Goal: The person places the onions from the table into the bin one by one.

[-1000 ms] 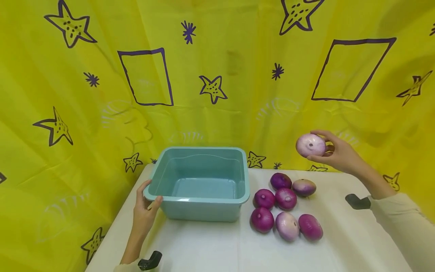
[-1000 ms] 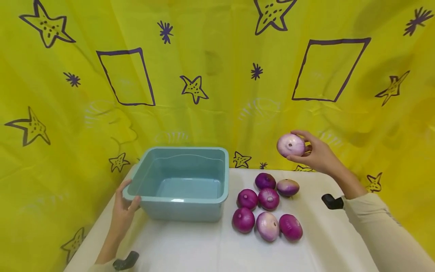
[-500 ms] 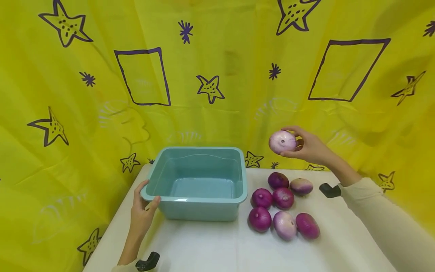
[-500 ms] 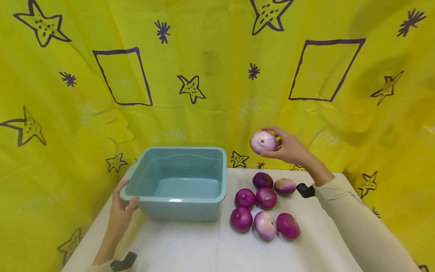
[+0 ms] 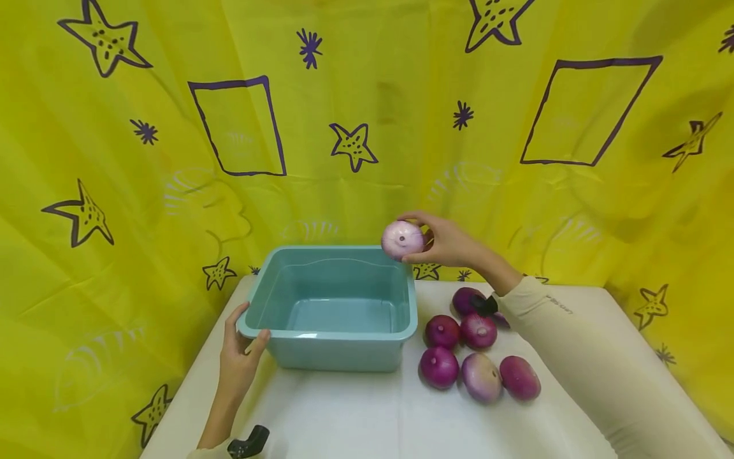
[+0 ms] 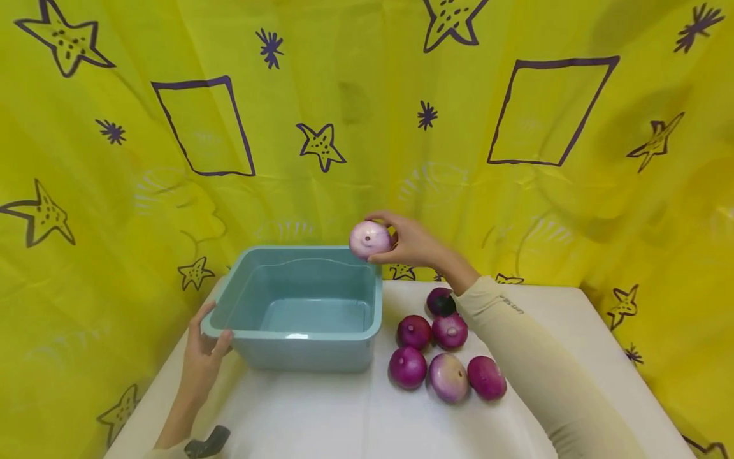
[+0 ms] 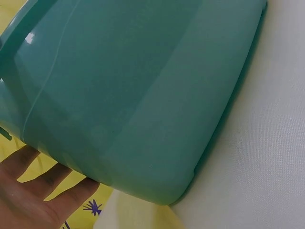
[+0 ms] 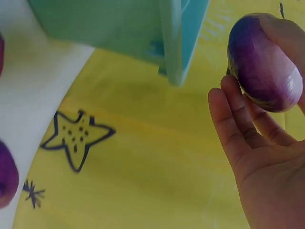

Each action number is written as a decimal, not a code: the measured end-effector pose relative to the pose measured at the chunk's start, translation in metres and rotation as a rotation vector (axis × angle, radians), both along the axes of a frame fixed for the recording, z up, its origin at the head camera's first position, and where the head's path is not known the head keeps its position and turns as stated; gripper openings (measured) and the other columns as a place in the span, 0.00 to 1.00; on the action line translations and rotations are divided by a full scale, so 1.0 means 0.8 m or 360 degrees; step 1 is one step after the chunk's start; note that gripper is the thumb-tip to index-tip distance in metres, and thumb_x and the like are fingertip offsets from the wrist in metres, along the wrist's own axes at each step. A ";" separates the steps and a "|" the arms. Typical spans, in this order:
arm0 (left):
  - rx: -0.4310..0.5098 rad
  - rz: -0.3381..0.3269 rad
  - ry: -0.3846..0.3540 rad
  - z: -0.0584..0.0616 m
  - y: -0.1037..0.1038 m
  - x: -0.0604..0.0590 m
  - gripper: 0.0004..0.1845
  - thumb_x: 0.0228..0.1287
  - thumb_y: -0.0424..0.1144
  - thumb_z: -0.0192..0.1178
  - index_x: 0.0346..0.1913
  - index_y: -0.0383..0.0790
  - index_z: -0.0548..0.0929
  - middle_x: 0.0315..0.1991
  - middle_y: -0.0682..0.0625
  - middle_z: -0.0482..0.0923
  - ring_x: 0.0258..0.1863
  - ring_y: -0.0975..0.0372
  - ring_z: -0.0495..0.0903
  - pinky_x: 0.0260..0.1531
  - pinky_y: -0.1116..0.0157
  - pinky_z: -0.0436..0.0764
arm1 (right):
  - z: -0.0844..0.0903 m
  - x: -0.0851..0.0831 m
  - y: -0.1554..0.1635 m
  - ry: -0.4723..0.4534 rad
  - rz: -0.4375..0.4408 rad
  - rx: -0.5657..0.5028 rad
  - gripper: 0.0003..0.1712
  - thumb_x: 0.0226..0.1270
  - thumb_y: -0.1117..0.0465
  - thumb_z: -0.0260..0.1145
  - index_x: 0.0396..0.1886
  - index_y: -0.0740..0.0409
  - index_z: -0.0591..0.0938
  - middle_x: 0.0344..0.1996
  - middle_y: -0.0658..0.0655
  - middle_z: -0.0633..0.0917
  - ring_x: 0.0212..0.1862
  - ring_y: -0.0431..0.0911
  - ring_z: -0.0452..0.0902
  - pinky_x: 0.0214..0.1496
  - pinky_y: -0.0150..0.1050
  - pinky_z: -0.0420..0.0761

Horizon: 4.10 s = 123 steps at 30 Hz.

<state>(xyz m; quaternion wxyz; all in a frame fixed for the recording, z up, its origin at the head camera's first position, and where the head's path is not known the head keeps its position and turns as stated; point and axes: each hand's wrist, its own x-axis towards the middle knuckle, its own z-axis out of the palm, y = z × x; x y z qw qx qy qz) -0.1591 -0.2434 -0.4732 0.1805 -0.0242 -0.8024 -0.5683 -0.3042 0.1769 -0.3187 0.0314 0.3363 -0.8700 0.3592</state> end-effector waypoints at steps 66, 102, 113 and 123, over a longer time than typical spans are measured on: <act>0.0044 0.0110 0.0109 -0.005 0.012 -0.005 0.37 0.70 0.35 0.62 0.78 0.49 0.60 0.74 0.41 0.66 0.65 0.40 0.73 0.48 0.80 0.76 | 0.006 -0.007 -0.043 -0.0144 0.0154 0.0182 0.49 0.60 0.53 0.79 0.78 0.51 0.66 0.74 0.58 0.70 0.70 0.59 0.68 0.67 0.62 0.74; 0.0071 0.0099 0.0106 -0.007 0.011 -0.005 0.37 0.70 0.32 0.60 0.78 0.48 0.59 0.73 0.41 0.66 0.65 0.42 0.72 0.48 0.81 0.75 | -0.120 0.067 0.213 -0.0188 -0.0424 0.0266 0.44 0.64 0.49 0.75 0.74 0.60 0.67 0.63 0.76 0.75 0.56 0.73 0.78 0.53 0.68 0.80; 0.0066 0.0077 0.0125 -0.006 0.012 -0.003 0.36 0.70 0.31 0.60 0.77 0.47 0.59 0.73 0.38 0.66 0.63 0.40 0.73 0.47 0.81 0.75 | -0.174 0.078 0.245 -0.0501 -0.0559 0.0333 0.43 0.69 0.46 0.71 0.74 0.61 0.65 0.58 0.82 0.77 0.47 0.64 0.84 0.40 0.53 0.85; 0.0059 0.0088 0.0143 -0.003 0.010 -0.003 0.36 0.70 0.32 0.60 0.77 0.46 0.58 0.73 0.37 0.66 0.62 0.40 0.73 0.47 0.82 0.75 | -0.185 0.080 0.243 -0.0634 -0.0544 0.0156 0.41 0.69 0.51 0.71 0.73 0.64 0.66 0.58 0.84 0.75 0.34 0.50 0.83 0.32 0.43 0.86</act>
